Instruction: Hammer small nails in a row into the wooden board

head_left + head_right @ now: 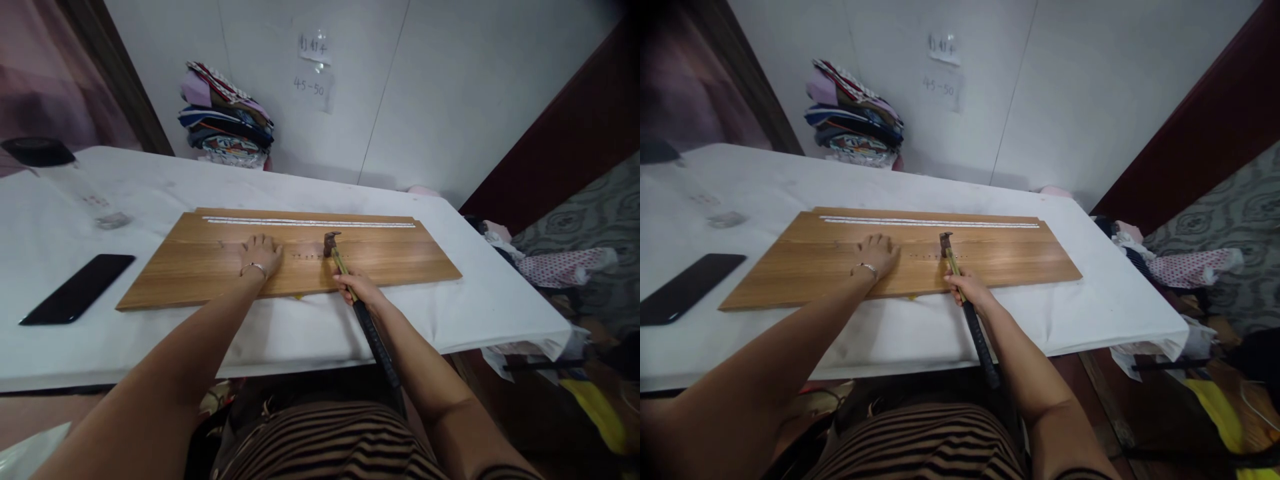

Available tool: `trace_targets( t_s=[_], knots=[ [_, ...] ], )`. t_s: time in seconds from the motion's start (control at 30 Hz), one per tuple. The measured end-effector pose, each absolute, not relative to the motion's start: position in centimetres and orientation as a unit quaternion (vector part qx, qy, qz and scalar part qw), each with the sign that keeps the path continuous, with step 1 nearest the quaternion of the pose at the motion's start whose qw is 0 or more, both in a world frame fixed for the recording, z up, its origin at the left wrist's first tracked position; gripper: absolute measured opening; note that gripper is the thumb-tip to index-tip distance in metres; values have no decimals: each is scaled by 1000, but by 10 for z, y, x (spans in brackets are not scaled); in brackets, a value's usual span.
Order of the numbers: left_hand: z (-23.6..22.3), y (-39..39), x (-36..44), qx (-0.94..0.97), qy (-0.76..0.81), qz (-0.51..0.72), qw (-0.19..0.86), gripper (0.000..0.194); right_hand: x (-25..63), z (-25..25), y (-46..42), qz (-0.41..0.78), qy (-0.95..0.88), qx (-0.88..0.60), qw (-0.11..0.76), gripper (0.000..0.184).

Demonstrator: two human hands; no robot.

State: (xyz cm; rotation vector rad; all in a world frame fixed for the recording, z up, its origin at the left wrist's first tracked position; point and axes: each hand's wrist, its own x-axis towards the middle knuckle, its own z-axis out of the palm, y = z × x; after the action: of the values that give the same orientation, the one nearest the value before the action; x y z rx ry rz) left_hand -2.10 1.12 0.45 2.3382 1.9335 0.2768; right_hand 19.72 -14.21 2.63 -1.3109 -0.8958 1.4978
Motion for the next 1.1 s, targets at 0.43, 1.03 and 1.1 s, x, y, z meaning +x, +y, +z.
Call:
trace_targets(
  t_s=[0.43,1.03,1.1],
  knots=[
    [2,13,-20,766,633,95,51,57,208,28,-148,595,-359,-552,462,45],
    [3,12,-21,765,635,97,51,56,221,24,-154,582,-342,-562,478,44],
    [2,12,-21,766,633,99,50,56,220,25,-154,583,-342,-559,479,44]
  ],
)
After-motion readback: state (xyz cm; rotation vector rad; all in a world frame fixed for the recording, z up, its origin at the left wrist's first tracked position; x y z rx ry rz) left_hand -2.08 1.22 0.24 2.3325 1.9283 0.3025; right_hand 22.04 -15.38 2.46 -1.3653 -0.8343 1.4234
